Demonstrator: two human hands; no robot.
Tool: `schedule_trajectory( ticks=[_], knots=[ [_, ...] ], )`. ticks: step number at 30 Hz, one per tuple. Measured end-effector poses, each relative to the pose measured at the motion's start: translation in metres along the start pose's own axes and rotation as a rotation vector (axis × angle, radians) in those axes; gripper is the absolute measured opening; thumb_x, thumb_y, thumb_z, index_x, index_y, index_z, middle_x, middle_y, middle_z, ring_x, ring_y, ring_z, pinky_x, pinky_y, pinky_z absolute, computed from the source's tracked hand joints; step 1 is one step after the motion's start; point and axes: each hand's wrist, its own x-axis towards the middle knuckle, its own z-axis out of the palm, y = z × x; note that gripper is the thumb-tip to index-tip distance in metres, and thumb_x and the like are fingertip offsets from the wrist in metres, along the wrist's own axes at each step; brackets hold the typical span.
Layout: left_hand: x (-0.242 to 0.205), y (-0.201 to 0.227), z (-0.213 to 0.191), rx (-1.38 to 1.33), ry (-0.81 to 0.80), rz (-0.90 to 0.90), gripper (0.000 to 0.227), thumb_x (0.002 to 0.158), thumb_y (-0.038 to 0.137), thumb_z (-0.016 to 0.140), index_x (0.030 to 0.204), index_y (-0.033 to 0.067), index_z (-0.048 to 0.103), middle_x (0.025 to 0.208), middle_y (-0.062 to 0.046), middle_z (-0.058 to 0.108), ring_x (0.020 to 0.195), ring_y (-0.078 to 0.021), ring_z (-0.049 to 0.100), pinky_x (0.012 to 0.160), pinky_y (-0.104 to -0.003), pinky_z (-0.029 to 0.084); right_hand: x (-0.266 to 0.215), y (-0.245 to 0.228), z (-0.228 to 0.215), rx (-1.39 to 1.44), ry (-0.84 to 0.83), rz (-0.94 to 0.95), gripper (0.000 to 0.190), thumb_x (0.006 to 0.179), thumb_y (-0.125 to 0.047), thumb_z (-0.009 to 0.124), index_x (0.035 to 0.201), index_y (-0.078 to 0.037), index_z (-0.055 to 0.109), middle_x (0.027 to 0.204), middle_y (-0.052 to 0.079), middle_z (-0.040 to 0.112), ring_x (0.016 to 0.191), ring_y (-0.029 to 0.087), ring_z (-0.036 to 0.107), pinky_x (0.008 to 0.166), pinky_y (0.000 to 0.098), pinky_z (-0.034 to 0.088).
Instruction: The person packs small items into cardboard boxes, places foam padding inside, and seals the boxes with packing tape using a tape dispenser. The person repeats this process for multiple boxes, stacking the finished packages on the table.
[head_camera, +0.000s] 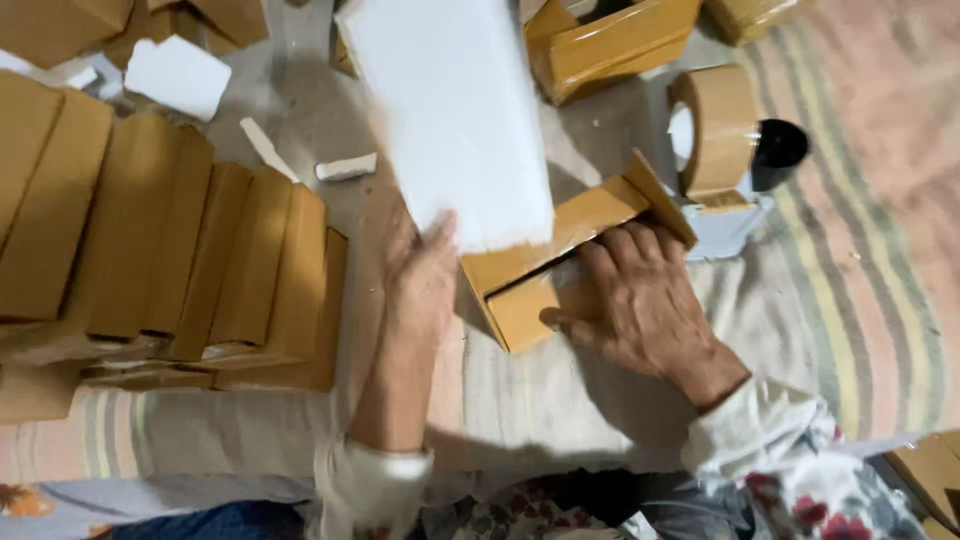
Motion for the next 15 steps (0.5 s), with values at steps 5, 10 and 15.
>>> schedule_trajectory(
  ticks=[5,10,15],
  knots=[
    [-0.045,0.041,0.024,0.219,-0.365,-0.128,0.057,0.102,0.019,0.063,0.152,-0.003,0.045,0.136,-0.013,0.065,0.127,-0.0174,0.059,0.109,-0.034,0.047,0.012,0.005,-0.011,0.084,-0.053,-0.013,0.081,0.066,-0.032,0.086,0.135,-0.001,0.059,0.136,0.031,0.049,0.126,0.048,0.041,0.105,0.0574,0.034],
    [-0.054,0.055,0.04,0.48,-0.395,-0.18,0.051,0.101,0.024,0.063,0.142,-0.0045,0.052,0.126,-0.014,0.067,0.114,-0.0199,0.062,0.099,-0.037,0.051,-0.003,0.016,-0.003,0.244,0.233,-0.29,0.08,0.064,-0.022,0.083,0.138,-0.008,0.058,0.148,0.022,0.05,0.14,0.046,0.04,0.118,0.0568,0.028],
    [-0.086,0.074,0.069,0.903,-0.392,0.025,0.043,0.102,0.033,0.058,0.127,-0.0013,0.054,0.118,-0.018,0.063,0.111,-0.0262,0.064,0.094,-0.041,0.057,-0.019,0.028,0.009,0.285,0.278,-0.296,0.075,0.082,-0.022,0.074,0.149,-0.005,0.047,0.153,0.023,0.046,0.145,0.045,0.039,0.124,0.0531,0.028]
  ],
)
